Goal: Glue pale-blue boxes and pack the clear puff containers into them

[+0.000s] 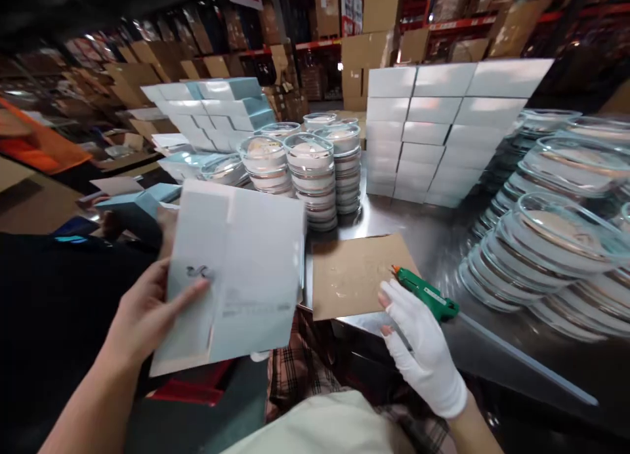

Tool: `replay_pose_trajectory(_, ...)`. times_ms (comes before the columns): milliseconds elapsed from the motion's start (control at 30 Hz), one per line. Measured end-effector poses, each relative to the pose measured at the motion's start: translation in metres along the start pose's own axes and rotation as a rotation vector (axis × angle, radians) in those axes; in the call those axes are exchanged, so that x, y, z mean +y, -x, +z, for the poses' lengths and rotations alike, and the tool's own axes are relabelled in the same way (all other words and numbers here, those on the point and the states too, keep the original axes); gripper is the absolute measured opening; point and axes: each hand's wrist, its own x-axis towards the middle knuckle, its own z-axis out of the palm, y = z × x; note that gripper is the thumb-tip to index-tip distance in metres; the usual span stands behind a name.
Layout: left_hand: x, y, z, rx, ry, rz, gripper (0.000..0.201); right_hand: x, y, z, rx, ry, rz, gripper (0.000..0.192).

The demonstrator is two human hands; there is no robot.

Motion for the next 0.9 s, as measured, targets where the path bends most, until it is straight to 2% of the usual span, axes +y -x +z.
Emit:
replay_pose_trajectory(67,0.018,0.027,0.024,-0.348,0.011,0.168,0.04,-0.02,-0.015,-0.004,0.114,-0.021,-0.063,0.064)
replay_pose_trajectory(133,0.023,0.049,0.056,-0.627,0.031,0.31,0.029,-0.03,-0.024,0.0,0.165,0.008,-0.038,0.053)
replay_pose_trajectory(200,0.016,0.064,0.085,-0.756,0.088,0.402,0.022,-0.03,-0.018,0.006,0.165,0.02,0.098,0.036)
replay_pose_trajectory(267,0.001,0.073,0.104,-0.832,0.145,0.447,0.02,-0.026,0.002,0.009,0.095,-0.052,0.269,0.022)
replay_pose_trajectory(300,-0.006,0.074,0.111,-0.89,0.157,0.462,0.02,-0.023,0.015,0.009,0.027,-0.128,0.354,0.019)
replay_pose_trajectory(367,-0.019,0.071,0.12,-1.001,0.145,0.505,0.023,-0.018,0.041,0.004,-0.183,-0.362,0.529,0.033)
replay_pose_trajectory(400,-0.024,0.067,0.124,-1.014,0.125,0.532,0.025,-0.016,0.052,0.001,-0.315,-0.514,0.608,0.045)
replay_pose_trajectory(467,-0.031,0.061,0.136,-0.929,0.074,0.587,0.031,-0.011,0.067,-0.003,-0.576,-0.833,0.726,0.066)
replay_pose_trajectory(533,-0.035,0.061,0.151,-0.816,0.013,0.654,0.037,-0.008,0.077,-0.003,-0.705,-1.047,0.813,0.08)
replay_pose_trajectory(567,-0.037,0.065,0.159,-0.805,-0.022,0.697,0.039,-0.008,0.082,0.0,-0.719,-1.093,0.855,0.083)
replay_pose_trajectory(633,-0.04,0.079,0.175,-0.892,-0.094,0.775,0.052,-0.012,0.094,0.01,-0.714,-1.126,0.916,0.084)
replay_pose_trajectory(700,-0.043,0.097,0.187,-1.057,-0.153,0.793,0.086,-0.019,0.109,0.021,-0.725,-1.191,0.946,0.088)
replay_pose_trajectory(733,-0.045,0.106,0.191,-1.147,-0.176,0.773,0.105,-0.023,0.117,0.025,-0.741,-1.25,0.948,0.092)
replay_pose_trajectory(767,-0.047,0.113,0.192,-1.23,-0.194,0.739,0.117,-0.026,0.126,0.027,-0.755,-1.304,0.947,0.097)
replay_pose_trajectory(800,-0.05,0.118,0.192,-1.298,-0.199,0.698,0.116,-0.028,0.135,0.026,-0.765,-1.346,0.943,0.1)
replay_pose_trajectory(833,-0.054,0.12,0.188,-1.335,-0.186,0.656,0.106,-0.03,0.145,0.023,-0.744,-1.358,0.949,0.101)
replay_pose_trajectory(867,-0.059,0.12,0.182,-1.336,-0.156,0.614,0.093,-0.032,0.155,0.017,-0.675,-1.323,0.974,0.099)
replay_pose_trajectory(900,-0.063,0.119,0.175,-1.295,-0.118,0.57,0.081,-0.034,0.165,0.01,-0.536,-1.23,1.028,0.094)
